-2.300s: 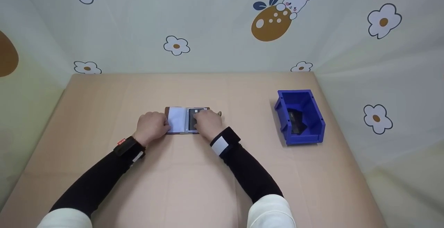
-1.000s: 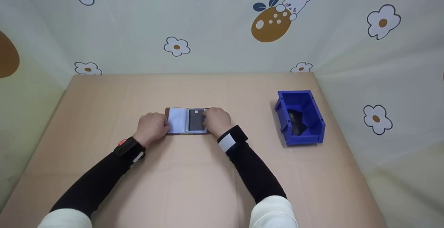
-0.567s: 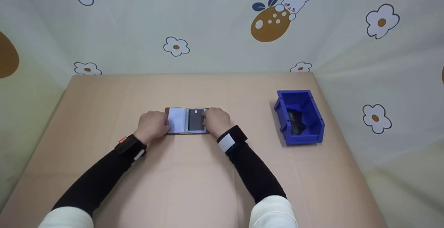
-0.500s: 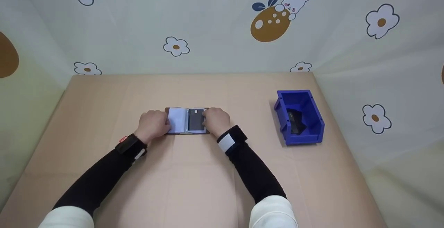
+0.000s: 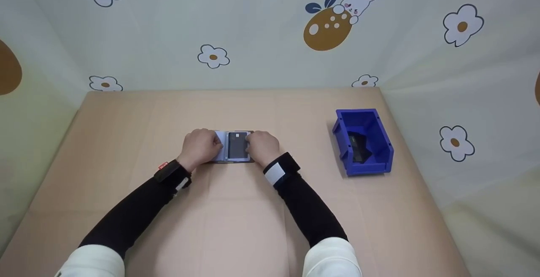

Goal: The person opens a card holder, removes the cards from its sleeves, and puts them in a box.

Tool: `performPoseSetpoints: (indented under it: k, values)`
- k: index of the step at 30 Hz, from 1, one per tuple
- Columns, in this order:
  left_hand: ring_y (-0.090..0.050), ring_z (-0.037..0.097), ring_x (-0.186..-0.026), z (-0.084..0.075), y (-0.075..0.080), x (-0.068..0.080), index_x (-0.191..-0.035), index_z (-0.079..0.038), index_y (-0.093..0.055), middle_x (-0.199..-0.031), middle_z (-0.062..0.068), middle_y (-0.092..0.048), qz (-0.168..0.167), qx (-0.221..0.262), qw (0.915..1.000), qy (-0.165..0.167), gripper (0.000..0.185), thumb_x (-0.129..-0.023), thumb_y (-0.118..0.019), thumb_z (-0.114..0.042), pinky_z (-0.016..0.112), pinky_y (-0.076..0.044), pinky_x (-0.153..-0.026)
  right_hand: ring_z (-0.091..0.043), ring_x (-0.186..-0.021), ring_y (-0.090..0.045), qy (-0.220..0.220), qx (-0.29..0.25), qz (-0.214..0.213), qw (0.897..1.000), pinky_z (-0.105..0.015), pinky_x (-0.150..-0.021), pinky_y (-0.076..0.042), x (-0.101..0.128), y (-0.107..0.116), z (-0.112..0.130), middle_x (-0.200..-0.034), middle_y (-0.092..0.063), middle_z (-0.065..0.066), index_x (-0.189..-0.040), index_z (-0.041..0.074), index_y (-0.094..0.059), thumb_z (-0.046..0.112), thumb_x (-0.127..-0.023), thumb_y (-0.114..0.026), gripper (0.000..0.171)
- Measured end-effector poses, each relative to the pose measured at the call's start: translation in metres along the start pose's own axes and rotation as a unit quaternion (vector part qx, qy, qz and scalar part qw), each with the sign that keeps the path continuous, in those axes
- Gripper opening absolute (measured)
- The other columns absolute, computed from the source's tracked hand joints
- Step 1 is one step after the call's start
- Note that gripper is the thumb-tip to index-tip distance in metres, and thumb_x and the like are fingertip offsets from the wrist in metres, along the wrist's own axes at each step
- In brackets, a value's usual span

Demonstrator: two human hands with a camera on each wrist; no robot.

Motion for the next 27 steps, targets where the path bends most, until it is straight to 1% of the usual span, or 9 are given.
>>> performPoseSetpoints:
  k: [5, 8, 13, 16, 21, 27]
  values:
    - [-0.064, 0.036, -0.082, -0.003, -0.006, -0.001, -0.061, -0.009, -0.057, -0.077, 0.012, -0.067, -0.002, 0.006, 1.0, 0.0, 0.025, -0.084, -0.063, -0.013, 0.048, -0.047, -0.073, -0.026, -0.081, -0.062, 0.006, -0.004, -0.006, 1.0, -0.043, -0.073, -0.05, 0.0, 0.001, 0.0, -0.088, -0.066, -0.01, -0.112, 0.009, -0.075, 0.012, -0.085, -0.074, 0.027]
    - [-0.065, 0.036, -0.086, -0.004, -0.009, -0.003, -0.063, -0.008, -0.06, -0.081, 0.012, -0.069, 0.001, 0.006, 1.0, 0.005, 0.021, -0.084, -0.062, -0.012, 0.049, -0.048, -0.075, -0.026, -0.081, -0.062, 0.006, -0.004, -0.007, 1.0, -0.043, -0.073, -0.05, 0.0, 0.001, 0.001, -0.088, -0.067, -0.01, -0.112, 0.009, -0.075, 0.011, -0.085, -0.074, 0.027]
    - [-0.065, 0.035, -0.09, -0.005, -0.014, -0.004, -0.072, -0.006, -0.066, -0.089, 0.013, -0.071, 0.028, 0.007, 0.9992, 0.026, 0.014, -0.082, -0.064, -0.015, 0.049, -0.046, -0.08, -0.026, -0.08, -0.061, 0.006, -0.002, -0.009, 1.0, -0.043, -0.073, -0.05, 0.0, 0.001, 0.001, -0.087, -0.067, -0.009, -0.109, 0.009, -0.075, 0.011, -0.085, -0.074, 0.025]
    - [-0.065, 0.035, -0.09, -0.006, -0.017, -0.004, -0.073, -0.007, -0.066, -0.09, 0.013, -0.071, 0.044, 0.009, 0.9984, 0.035, 0.013, -0.081, -0.065, -0.016, 0.048, -0.046, -0.081, -0.025, -0.079, -0.06, 0.007, -0.004, -0.01, 1.0, -0.042, -0.072, -0.05, 0.0, 0.001, 0.001, -0.086, -0.066, -0.009, -0.108, 0.009, -0.075, 0.01, -0.084, -0.074, 0.024]
    - [-0.065, 0.034, -0.09, -0.006, -0.02, -0.005, -0.075, -0.007, -0.066, -0.089, 0.012, -0.07, 0.055, 0.012, 0.9974, 0.046, 0.013, -0.082, -0.068, -0.019, 0.049, -0.046, -0.081, -0.026, -0.079, -0.06, 0.008, -0.004, -0.009, 1.0, -0.043, -0.072, -0.05, 0.0, 0.0, 0.001, -0.086, -0.066, -0.009, -0.106, 0.009, -0.075, 0.01, -0.084, -0.073, 0.022]
    - [-0.064, 0.034, -0.096, -0.006, -0.023, -0.006, -0.084, -0.006, -0.069, -0.097, 0.013, -0.071, 0.066, 0.015, 0.996, 0.058, 0.017, -0.082, -0.07, -0.023, 0.05, -0.044, -0.086, -0.025, -0.079, -0.061, 0.006, 0.0, -0.012, 1.0, -0.042, -0.072, -0.05, -0.001, -0.001, 0.0, -0.087, -0.067, -0.009, -0.104, 0.011, -0.075, 0.009, -0.084, -0.073, 0.021]
Point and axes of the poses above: each hand's wrist, its own x-axis away from the middle knuckle, its own y-axis out of the back of the hand, z = x × y, the point moved 5 cm from there along -x, towards the middle knuckle
